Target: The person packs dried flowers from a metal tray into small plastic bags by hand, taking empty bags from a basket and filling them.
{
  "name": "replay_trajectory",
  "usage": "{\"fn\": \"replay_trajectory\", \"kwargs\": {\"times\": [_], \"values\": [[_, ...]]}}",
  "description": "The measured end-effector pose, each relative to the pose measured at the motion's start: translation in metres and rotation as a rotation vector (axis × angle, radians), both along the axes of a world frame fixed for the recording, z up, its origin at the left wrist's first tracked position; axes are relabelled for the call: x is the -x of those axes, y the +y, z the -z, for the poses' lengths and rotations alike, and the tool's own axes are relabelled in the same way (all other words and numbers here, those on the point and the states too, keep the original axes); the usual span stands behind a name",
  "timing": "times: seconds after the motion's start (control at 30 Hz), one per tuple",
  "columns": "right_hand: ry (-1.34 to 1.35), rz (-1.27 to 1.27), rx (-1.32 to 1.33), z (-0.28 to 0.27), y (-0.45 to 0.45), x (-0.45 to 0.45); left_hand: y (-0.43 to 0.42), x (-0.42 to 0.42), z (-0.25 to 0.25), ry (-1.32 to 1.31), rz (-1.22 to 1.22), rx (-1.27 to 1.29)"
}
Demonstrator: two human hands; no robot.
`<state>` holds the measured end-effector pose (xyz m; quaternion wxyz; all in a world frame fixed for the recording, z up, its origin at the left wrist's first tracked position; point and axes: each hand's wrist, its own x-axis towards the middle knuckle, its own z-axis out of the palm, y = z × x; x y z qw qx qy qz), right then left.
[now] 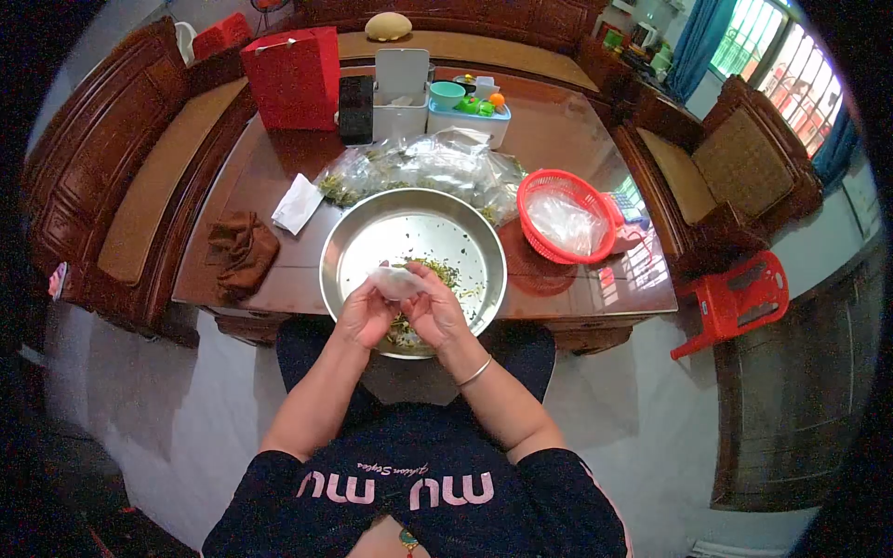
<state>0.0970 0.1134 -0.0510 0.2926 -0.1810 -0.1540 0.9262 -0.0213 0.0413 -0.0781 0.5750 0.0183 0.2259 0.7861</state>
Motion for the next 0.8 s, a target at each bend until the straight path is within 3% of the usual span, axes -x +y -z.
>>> {"fn": "replay_trajectory", "kwargs": {"times": [0.3, 0.47, 0.53, 0.6, 0.63, 0.7, 0.77, 0.8], "values": [[-0.054, -0.019, -0.115, -0.004, -0.001, -0.007, -0.003, -0.005, -0.013, 0.017, -0.043, 0.085], [-0.128, -0.024, -0.289, -0.017, -0.002, -0.015, -0.021, 0.000, -0.023, 0.338, -0.045, 0.131], [-0.251, 0.084, -0.480, -0.029, 0.002, -0.021, -0.027, 0.011, -0.026, 0.452, -0.040, 0.159], [-0.380, 0.182, -0.666, -0.035, 0.007, -0.029, -0.037, 0.015, -0.043, 0.645, -0.290, 0.376], [-0.379, 0.183, -0.668, -0.033, 0.012, -0.033, -0.043, 0.023, -0.041, 0.684, -0.372, 0.359], [-0.611, 0.308, -1.156, -0.019, 0.027, -0.044, -0.061, 0.044, -0.032, 0.724, -0.458, 0.339], [-0.829, 0.437, -1.653, -0.012, 0.042, -0.050, -0.079, 0.067, -0.022, 0.880, -0.699, 0.573], [-0.774, 0.425, -1.542, -0.016, 0.044, -0.052, -0.090, 0.079, -0.008, 0.899, -0.756, 0.577]]}}
